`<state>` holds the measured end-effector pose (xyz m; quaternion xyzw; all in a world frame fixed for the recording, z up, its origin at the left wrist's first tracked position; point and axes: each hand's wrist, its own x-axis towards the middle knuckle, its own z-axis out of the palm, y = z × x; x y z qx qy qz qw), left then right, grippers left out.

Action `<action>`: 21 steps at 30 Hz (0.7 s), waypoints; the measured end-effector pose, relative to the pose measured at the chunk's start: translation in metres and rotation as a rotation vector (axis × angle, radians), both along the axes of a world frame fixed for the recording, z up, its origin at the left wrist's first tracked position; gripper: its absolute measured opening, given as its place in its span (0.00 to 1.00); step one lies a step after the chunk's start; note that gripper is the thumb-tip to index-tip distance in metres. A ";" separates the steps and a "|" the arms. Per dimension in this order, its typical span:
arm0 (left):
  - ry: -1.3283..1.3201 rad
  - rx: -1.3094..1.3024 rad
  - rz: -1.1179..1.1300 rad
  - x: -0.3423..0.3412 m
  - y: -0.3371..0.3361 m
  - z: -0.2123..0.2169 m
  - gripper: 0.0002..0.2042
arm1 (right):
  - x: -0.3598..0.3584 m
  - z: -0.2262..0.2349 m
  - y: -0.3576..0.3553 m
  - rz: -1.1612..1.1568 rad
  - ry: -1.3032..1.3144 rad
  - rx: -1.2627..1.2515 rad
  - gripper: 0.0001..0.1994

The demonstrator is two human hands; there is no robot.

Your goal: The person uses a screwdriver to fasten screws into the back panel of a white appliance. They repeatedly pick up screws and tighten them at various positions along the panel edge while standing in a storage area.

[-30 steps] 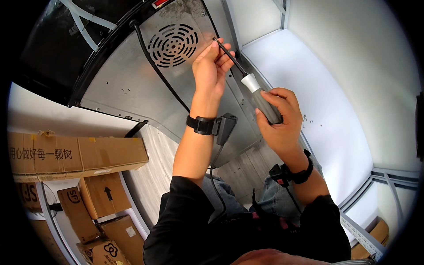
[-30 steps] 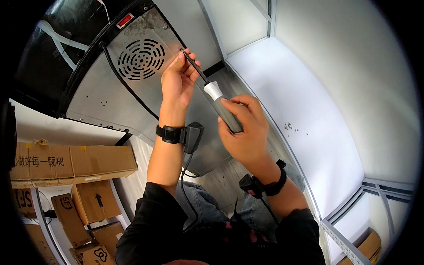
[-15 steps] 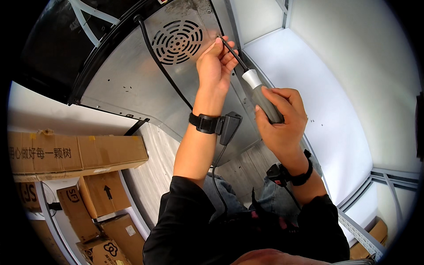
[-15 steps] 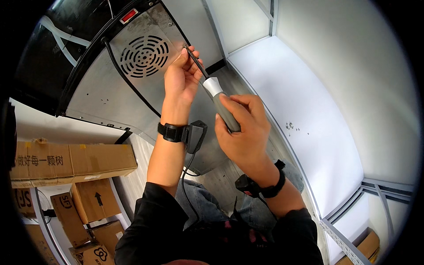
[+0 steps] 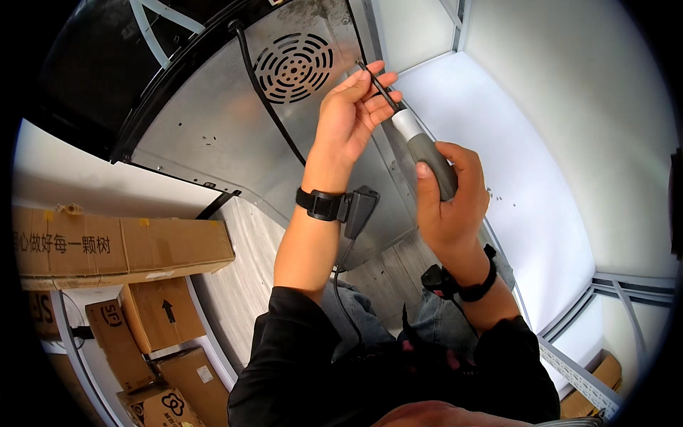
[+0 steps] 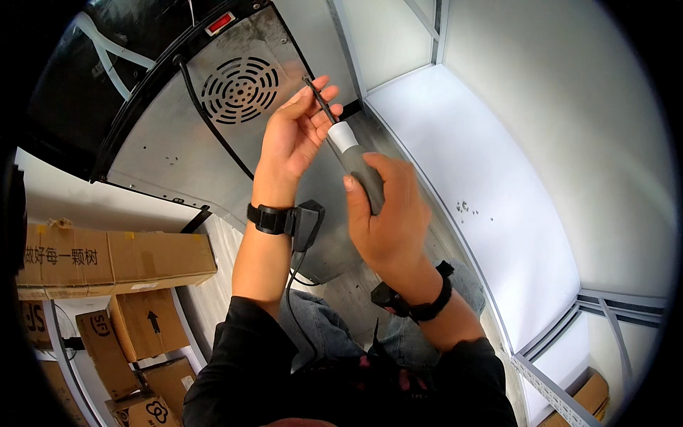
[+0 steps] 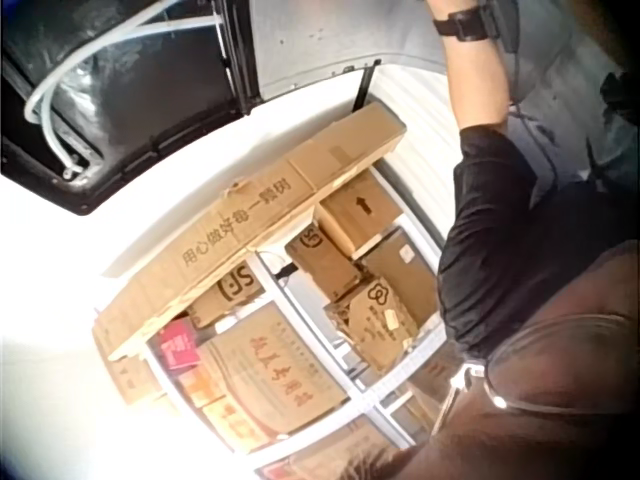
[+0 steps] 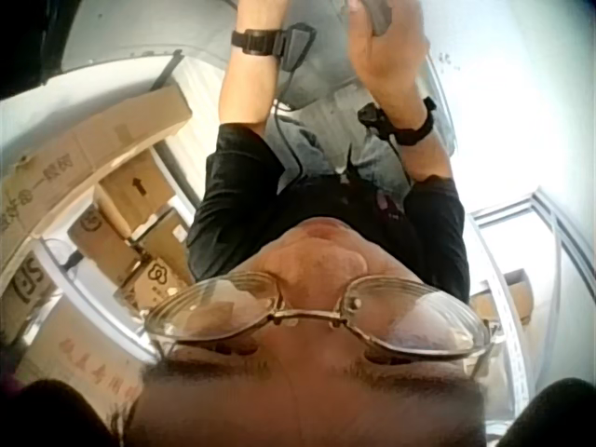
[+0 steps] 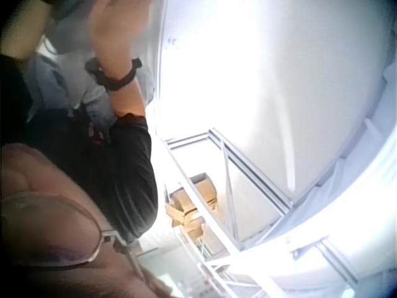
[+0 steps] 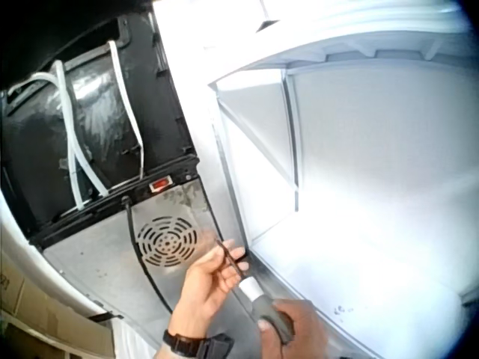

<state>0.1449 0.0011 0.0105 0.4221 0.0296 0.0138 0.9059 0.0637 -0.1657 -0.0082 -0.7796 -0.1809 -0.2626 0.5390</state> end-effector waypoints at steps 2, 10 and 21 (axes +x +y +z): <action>0.015 0.031 0.006 0.000 0.001 0.000 0.11 | -0.002 0.004 -0.001 0.026 0.031 0.015 0.19; 0.034 0.032 0.034 0.009 0.003 -0.006 0.08 | 0.003 -0.006 -0.010 0.037 -0.326 -0.096 0.19; 0.034 0.003 0.007 0.002 -0.001 -0.002 0.09 | -0.009 0.005 -0.003 0.064 -0.189 -0.007 0.23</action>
